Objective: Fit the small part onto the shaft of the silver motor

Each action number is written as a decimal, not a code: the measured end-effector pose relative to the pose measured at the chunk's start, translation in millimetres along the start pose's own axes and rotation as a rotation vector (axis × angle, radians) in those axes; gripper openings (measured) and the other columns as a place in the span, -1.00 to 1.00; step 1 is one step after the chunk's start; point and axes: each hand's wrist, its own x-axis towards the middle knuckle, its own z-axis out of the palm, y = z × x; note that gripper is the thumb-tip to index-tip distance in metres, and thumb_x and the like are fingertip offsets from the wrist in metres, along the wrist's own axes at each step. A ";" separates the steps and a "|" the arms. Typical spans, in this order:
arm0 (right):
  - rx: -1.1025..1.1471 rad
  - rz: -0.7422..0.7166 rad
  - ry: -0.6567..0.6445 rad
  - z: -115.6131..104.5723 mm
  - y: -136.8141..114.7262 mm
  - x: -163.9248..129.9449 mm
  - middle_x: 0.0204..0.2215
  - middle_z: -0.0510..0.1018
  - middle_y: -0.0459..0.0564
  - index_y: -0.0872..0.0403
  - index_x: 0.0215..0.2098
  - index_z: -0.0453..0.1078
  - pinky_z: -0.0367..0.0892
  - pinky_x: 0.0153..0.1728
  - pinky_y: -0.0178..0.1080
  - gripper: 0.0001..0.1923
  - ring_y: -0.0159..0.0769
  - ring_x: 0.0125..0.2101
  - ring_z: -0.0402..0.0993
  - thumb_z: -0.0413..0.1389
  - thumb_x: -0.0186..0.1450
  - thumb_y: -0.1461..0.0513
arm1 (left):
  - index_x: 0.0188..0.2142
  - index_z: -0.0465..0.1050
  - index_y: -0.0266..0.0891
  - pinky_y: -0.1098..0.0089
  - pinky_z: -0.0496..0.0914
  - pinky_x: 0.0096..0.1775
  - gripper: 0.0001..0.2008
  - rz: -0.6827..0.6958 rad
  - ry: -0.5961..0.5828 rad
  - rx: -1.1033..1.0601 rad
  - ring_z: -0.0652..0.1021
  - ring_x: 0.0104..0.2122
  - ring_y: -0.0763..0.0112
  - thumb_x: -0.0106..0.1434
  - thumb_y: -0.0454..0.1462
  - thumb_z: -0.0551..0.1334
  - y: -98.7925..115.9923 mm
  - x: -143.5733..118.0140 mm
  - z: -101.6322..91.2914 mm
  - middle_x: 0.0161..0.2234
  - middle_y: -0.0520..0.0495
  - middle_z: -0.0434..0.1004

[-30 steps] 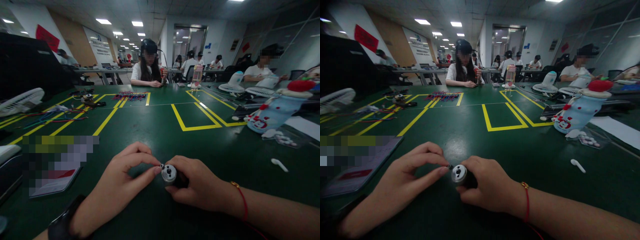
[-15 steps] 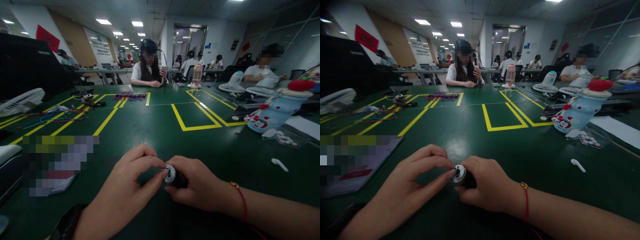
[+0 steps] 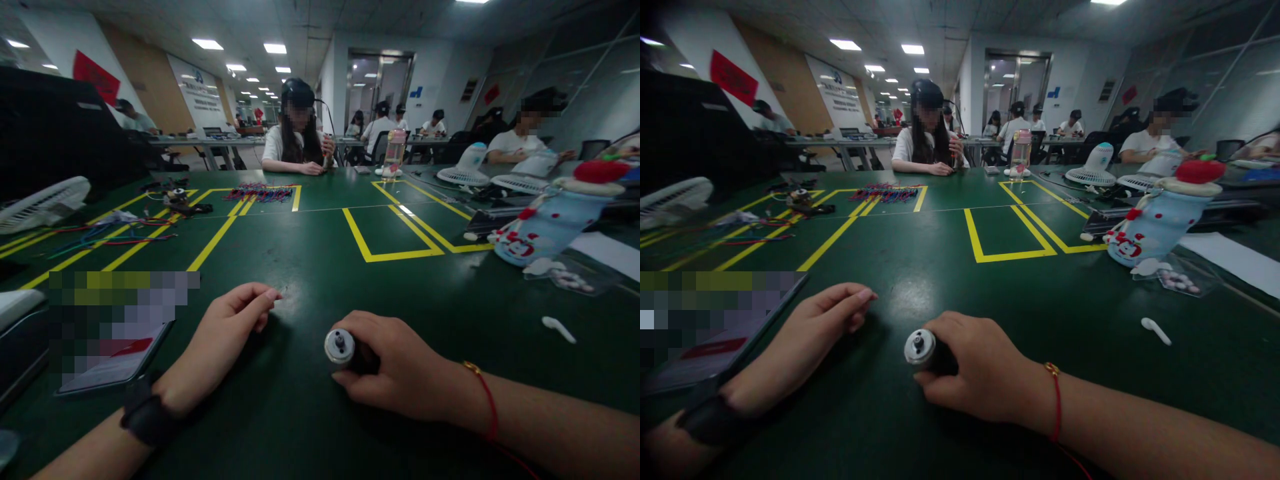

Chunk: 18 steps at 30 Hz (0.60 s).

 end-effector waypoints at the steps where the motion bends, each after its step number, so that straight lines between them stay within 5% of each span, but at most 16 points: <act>1: 0.001 0.000 0.000 -0.1 -0.2 0.2 -0.27 0.47 -0.11 0.06 -0.15 0.37 0.22 -0.35 -0.32 -0.71 -0.37 -0.36 0.35 0.21 0.15 0.24 | -0.25 0.45 -0.18 0.47 0.18 -0.51 -0.69 -0.006 0.007 -0.016 0.32 -0.53 0.44 0.28 0.00 0.15 -1.3 0.9 -0.4 -0.52 0.10 0.30; 10: 0.003 -0.010 -0.001 -0.4 -0.6 -0.2 -0.25 0.48 -0.09 0.06 -0.13 0.37 0.23 -0.32 -0.31 -0.70 -0.35 -0.32 0.36 0.21 0.16 0.25 | -0.28 0.45 -0.17 0.47 0.22 -0.48 -0.71 0.028 -0.054 0.116 0.35 -0.50 0.43 0.30 -0.02 0.15 12.9 -5.8 2.1 -0.51 0.10 0.32; 18: -0.029 -0.021 0.007 3.4 0.0 -0.3 -0.29 0.47 -0.06 0.07 -0.16 0.36 0.19 -0.41 -0.32 -0.74 -0.35 -0.39 0.32 0.19 0.17 0.23 | -0.16 0.50 -0.05 0.35 0.37 -0.16 -0.85 0.545 -0.168 0.333 0.45 -0.19 0.31 0.29 -0.26 0.22 45.1 -29.8 17.1 -0.19 -0.01 0.42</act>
